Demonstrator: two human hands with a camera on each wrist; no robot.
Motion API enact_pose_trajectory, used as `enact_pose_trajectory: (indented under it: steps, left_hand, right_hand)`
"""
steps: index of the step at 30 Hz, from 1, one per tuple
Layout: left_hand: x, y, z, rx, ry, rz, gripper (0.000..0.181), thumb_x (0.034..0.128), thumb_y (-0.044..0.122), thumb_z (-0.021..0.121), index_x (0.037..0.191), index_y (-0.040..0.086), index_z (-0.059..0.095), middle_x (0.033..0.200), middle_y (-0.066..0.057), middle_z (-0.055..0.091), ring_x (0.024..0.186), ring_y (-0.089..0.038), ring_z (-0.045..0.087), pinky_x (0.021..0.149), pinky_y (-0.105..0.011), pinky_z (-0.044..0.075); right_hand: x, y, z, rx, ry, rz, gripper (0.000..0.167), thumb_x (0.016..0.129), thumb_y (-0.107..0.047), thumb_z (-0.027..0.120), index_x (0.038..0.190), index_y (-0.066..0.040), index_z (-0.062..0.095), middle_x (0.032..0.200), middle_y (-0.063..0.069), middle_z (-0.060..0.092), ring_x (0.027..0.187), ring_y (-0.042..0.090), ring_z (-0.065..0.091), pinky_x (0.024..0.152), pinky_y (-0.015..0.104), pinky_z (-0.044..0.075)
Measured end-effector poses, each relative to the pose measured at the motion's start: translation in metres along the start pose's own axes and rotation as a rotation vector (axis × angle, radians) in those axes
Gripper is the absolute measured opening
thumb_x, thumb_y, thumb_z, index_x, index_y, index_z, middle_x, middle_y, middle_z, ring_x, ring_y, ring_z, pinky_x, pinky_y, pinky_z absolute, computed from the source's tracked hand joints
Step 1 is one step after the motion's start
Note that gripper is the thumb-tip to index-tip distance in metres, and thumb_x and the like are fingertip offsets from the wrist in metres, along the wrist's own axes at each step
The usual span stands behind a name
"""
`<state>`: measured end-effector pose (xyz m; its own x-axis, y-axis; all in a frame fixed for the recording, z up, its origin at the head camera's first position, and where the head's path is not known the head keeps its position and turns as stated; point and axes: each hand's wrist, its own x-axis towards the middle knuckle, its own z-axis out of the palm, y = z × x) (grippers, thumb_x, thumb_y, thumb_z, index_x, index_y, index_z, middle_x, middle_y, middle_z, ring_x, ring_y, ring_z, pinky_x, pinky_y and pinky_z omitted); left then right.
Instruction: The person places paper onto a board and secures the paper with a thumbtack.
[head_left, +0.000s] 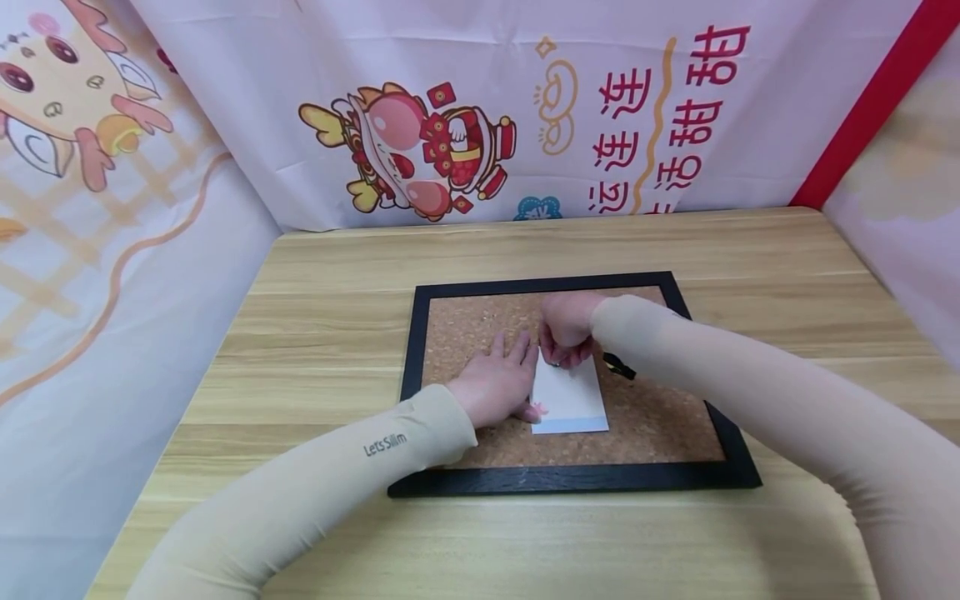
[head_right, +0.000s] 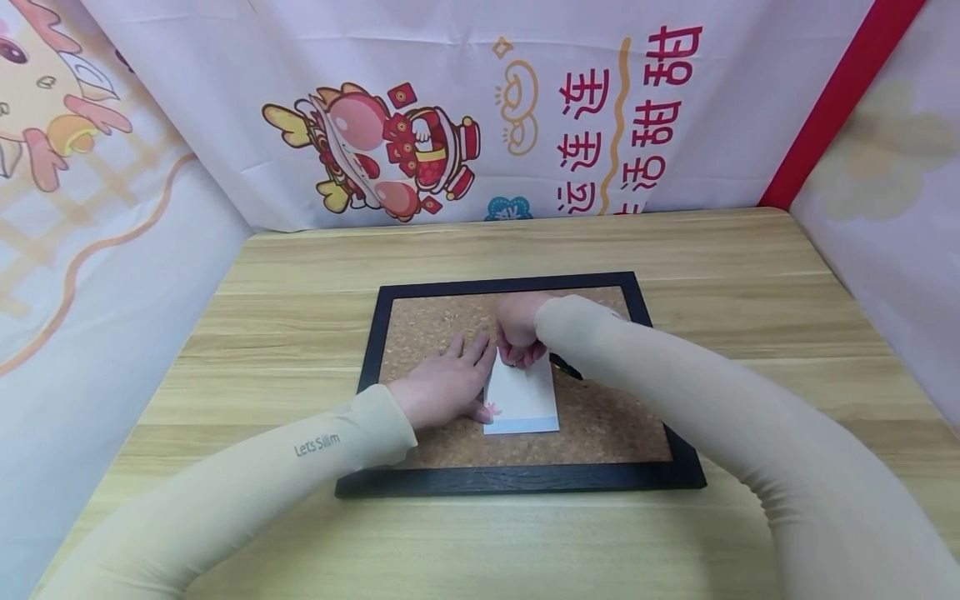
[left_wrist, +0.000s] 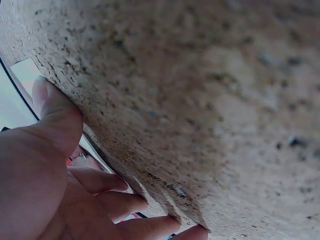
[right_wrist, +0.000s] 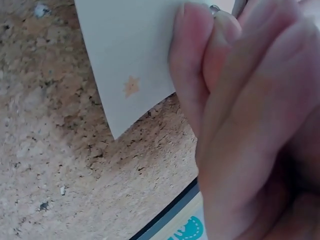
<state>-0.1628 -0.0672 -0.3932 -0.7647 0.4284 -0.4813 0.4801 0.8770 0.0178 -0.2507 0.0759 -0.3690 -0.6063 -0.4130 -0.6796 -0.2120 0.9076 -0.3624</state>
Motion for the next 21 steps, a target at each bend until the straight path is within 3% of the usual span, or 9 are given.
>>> enact_pose_trajectory:
  steps: [8,15,21]
  left_hand:
    - [0.0002,-0.0005,0.0005,0.006,0.002,0.005,0.096,0.0898,0.061,0.057,0.159,0.008,0.016,0.165,-0.013,0.003,0.148,-0.044,0.007,0.110,-0.057,0.031]
    - [-0.0004,0.0001,-0.0010,0.002,-0.003,0.007,0.095,0.0899,0.060,0.057,0.159,0.008,0.017,0.165,-0.013,0.004,0.147,-0.044,0.008,0.109,-0.058,0.031]
    - [-0.0009,0.0009,-0.0024,0.003,-0.001,0.003,0.096,0.0896,0.059,0.058,0.159,0.008,0.016,0.165,-0.013,0.003,0.147,-0.044,0.008,0.110,-0.057,0.030]
  right_hand:
    - [0.0004,-0.0027,0.0000,-0.015,0.017,0.016,0.018,0.095,-0.007,0.065,0.082,-0.011,0.075,0.076,0.007,0.069,0.054,0.015,0.059,0.049,0.026,0.049]
    - [-0.0028,-0.0054,0.0005,-0.056,0.053,-0.031,0.019,0.095,-0.005,0.065,0.082,-0.012,0.076,0.078,0.007,0.068,0.055,0.017,0.061,0.051,0.028,0.052]
    - [-0.0052,-0.0018,0.0002,-0.060,0.103,-0.072,0.007,0.090,-0.007,0.073,0.085,-0.012,0.072,0.083,0.007,0.067,0.059,0.021,0.064,0.055,0.033,0.055]
